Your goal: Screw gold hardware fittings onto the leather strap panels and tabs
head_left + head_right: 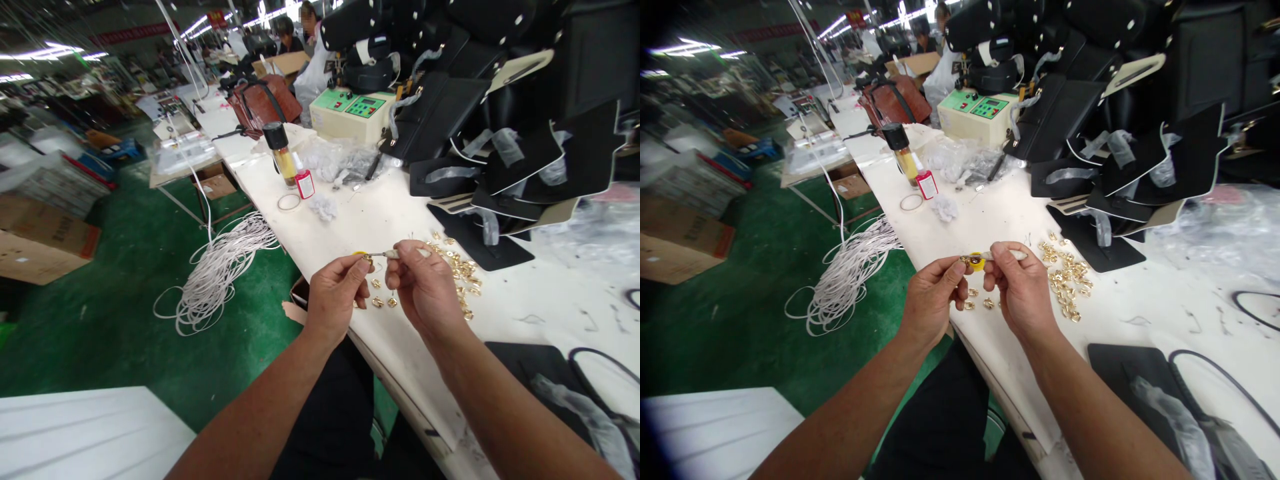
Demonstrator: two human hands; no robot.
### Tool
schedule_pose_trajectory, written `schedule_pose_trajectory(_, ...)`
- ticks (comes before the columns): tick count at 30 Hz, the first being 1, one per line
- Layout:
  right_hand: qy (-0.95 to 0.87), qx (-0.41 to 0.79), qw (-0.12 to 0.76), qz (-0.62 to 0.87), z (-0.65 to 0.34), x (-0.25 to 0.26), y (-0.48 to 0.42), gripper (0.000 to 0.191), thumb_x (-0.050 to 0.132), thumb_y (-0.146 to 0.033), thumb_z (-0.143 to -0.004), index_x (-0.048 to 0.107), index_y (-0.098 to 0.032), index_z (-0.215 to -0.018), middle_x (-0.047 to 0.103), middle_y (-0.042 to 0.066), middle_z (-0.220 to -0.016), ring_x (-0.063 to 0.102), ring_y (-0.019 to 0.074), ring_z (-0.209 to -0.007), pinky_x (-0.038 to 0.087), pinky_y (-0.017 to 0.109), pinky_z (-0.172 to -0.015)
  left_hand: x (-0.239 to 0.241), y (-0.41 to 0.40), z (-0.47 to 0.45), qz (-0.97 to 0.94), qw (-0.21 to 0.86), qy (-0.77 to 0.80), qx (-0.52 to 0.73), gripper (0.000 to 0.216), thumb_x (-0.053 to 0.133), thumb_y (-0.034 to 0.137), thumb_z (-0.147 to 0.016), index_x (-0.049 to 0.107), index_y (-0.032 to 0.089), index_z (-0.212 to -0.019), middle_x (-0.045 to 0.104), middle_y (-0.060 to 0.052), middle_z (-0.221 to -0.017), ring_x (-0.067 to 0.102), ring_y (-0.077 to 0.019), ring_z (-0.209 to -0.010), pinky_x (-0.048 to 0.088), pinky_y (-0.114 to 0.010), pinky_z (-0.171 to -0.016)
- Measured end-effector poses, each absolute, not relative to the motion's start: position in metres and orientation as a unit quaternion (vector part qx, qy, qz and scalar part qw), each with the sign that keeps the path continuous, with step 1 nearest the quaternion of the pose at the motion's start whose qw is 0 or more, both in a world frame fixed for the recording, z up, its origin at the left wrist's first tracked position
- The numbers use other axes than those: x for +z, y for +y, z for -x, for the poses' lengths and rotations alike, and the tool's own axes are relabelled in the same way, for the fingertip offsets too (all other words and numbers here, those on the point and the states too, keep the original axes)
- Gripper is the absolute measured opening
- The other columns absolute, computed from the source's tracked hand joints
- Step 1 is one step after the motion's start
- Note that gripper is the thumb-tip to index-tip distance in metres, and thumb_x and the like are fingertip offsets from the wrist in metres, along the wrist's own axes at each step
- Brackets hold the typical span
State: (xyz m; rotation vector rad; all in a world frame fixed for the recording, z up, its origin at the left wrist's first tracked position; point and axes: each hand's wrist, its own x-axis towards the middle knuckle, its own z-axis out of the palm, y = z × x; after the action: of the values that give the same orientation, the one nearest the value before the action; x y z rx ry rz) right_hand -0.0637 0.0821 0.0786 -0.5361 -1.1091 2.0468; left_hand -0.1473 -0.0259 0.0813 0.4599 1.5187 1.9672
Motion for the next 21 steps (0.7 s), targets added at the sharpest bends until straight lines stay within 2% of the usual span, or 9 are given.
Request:
schedule_pose_trajectory(5, -0.446, 0.779, 0.382, 0.220, 0.062, 0.083, 0.086, 0.028, 0.079, -0.044, -0.085, 0.062, -0.022, -0.086, 0.063, -0.005, -0.064, 0.053, 0.0087, -0.048, 0.041, 0.022, -0.047, 0.081, -0.027, 0.151, -0.177, 0.281, 0.594, 0.733, 0.035, 0.082, 0.046, -0.081, 0.078, 0.016, -0.099, 0.074, -0.003, -0.081, 0.056, -0.0074, -0.052, 0.044, -0.020, -0.043)
schedule_pose_trajectory(9, -0.443, 0.773, 0.399, 0.219, 0.058, 0.090, 0.095, 0.031, 0.081, -0.048, -0.081, 0.061, -0.024, -0.085, 0.061, -0.006, -0.064, 0.050, 0.0089, -0.047, 0.039, 0.023, -0.045, 0.076, -0.028, 0.158, -0.219, 0.237, 0.663, 0.676, 0.031, 0.080, 0.045, -0.085, 0.081, 0.019, -0.100, 0.068, 0.001, -0.065, 0.056, -0.0099, -0.052, 0.045, -0.022, -0.046)
schedule_pose_trajectory(11, -0.441, 0.763, 0.416, 0.225, 0.054, 0.095, 0.103, 0.032, 0.083, -0.047, -0.079, 0.061, -0.025, -0.084, 0.061, -0.006, -0.065, 0.049, 0.0089, -0.047, 0.037, 0.023, -0.044, 0.071, -0.026, 0.164, -0.284, 0.176, 0.702, 0.628, 0.020, 0.080, 0.038, -0.086, 0.082, 0.022, -0.097, 0.073, 0.000, -0.074, 0.060, -0.0112, -0.059, 0.049, -0.024, -0.052)
schedule_pose_trajectory(14, -0.430, 0.752, 0.446, 0.225, 0.048, 0.100, 0.115, 0.032, 0.085, -0.045, -0.077, 0.061, -0.024, -0.083, 0.060, -0.006, -0.066, 0.049, 0.0082, -0.047, 0.037, 0.023, -0.044, 0.063, -0.019, 0.170, -0.413, 0.093, 0.726, 0.541, 0.005, 0.079, 0.027, -0.088, 0.083, 0.025, -0.090, 0.077, -0.002, -0.092, 0.066, -0.0131, -0.074, 0.053, -0.026, -0.067)
schedule_pose_trajectory(18, -0.434, 0.740, 0.463, 0.220, 0.043, 0.101, 0.126, 0.031, 0.084, -0.045, -0.079, 0.062, -0.024, -0.086, 0.061, -0.006, -0.067, 0.050, 0.0081, -0.047, 0.037, 0.023, -0.043, 0.056, -0.001, 0.174, -0.529, 0.067, 0.763, 0.366, 0.010, 0.072, 0.026, -0.094, 0.082, 0.027, -0.092, 0.076, -0.002, -0.093, 0.070, -0.0177, -0.088, 0.053, -0.031, -0.081)
schedule_pose_trajectory(21, -0.424, 0.746, 0.462, 0.223, 0.044, 0.100, 0.129, 0.030, 0.085, -0.043, -0.078, 0.064, -0.024, -0.088, 0.063, -0.006, -0.068, 0.052, 0.0081, -0.047, 0.040, 0.022, -0.044, 0.054, 0.016, 0.175, -0.584, 0.058, 0.780, 0.219, 0.016, 0.068, 0.032, -0.097, 0.082, 0.027, -0.093, 0.075, -0.005, -0.096, 0.068, -0.0246, -0.099, 0.053, -0.036, -0.081)
